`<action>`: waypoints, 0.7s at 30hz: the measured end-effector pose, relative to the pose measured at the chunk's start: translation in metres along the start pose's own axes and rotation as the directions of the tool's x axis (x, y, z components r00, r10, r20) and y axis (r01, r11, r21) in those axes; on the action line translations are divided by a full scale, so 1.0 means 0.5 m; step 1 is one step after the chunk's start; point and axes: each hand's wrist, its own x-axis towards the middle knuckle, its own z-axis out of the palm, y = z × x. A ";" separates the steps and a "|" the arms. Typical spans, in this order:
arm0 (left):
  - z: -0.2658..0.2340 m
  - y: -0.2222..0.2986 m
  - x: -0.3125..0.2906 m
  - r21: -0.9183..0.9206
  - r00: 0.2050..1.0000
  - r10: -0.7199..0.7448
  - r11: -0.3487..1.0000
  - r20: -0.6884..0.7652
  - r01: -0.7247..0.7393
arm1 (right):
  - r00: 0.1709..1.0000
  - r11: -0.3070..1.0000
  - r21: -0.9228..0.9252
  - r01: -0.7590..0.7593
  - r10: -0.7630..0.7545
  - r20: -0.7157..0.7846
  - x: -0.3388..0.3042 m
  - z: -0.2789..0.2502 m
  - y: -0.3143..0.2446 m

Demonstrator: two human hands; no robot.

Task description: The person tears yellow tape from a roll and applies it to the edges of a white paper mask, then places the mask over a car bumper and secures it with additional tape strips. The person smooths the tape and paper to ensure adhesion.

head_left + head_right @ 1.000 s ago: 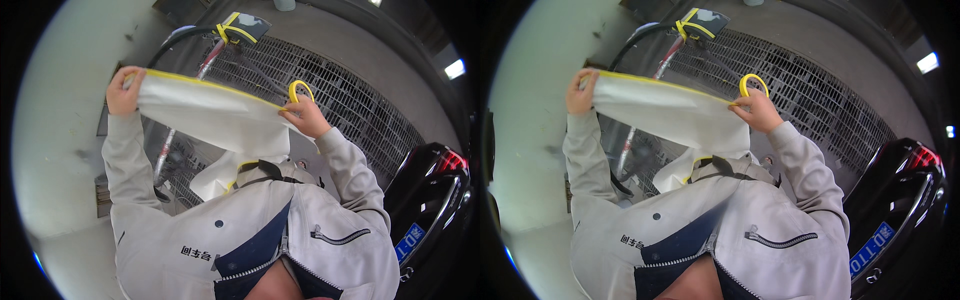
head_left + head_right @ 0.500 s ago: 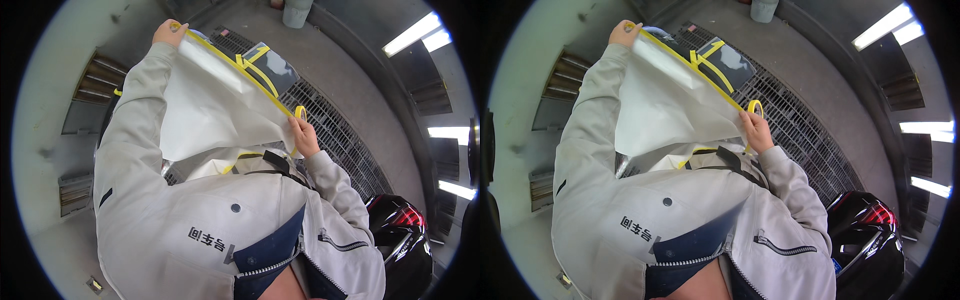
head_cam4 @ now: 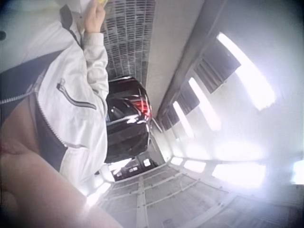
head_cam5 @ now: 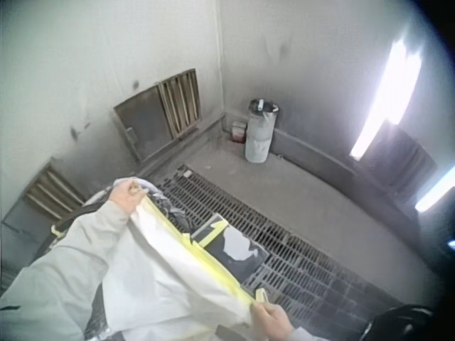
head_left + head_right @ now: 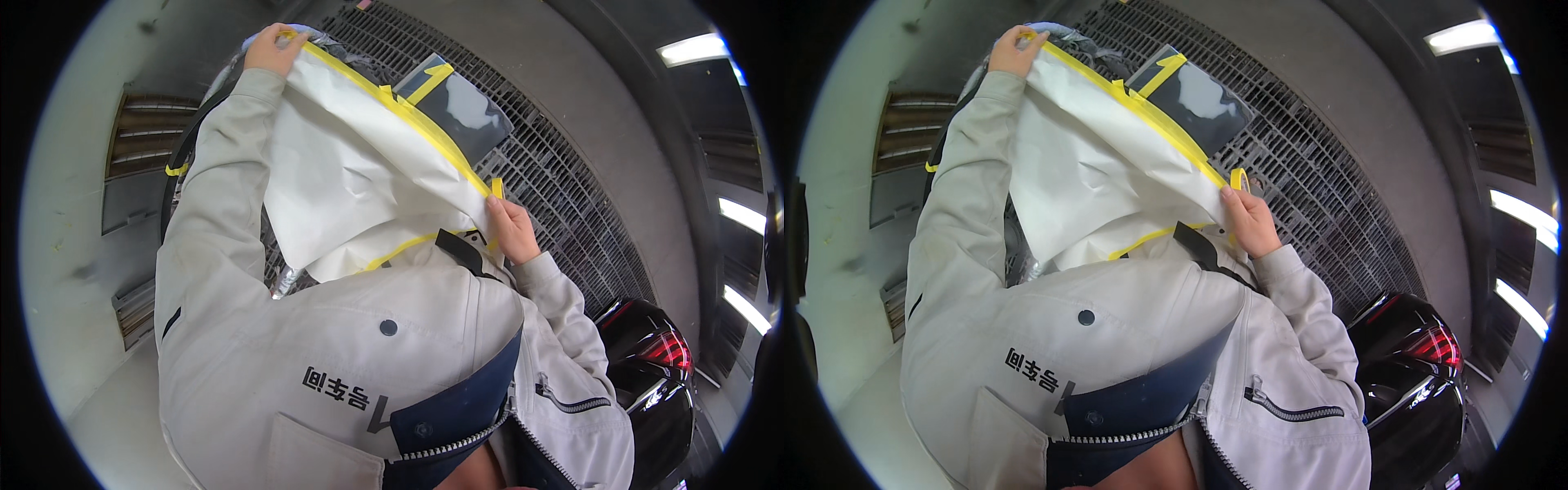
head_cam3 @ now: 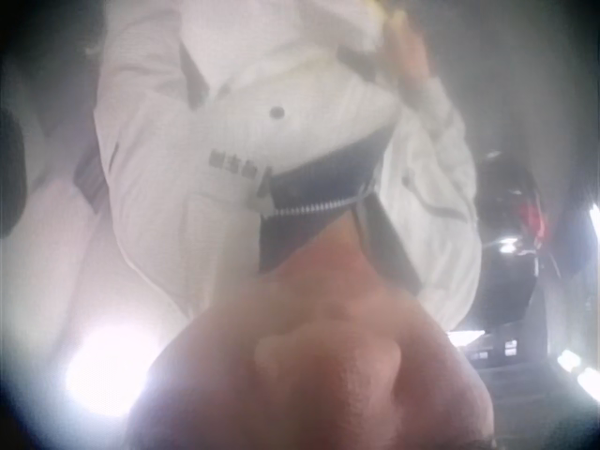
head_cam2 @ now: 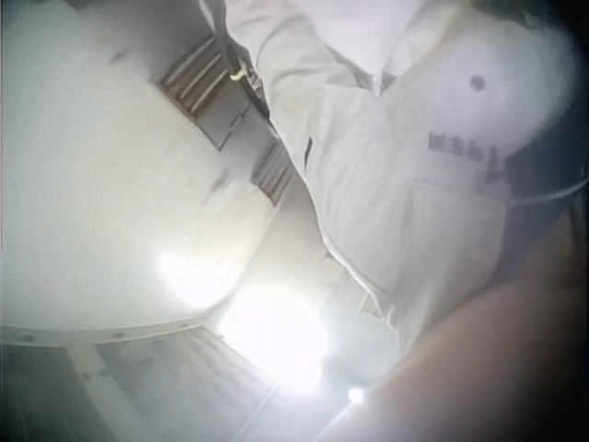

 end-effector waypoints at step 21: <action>0.020 -0.051 0.011 0.027 0.996 -0.041 0.999 0.081 0.039 | 1.000 0.997 0.069 0.029 -0.028 -0.007 0.019 0.002 -0.007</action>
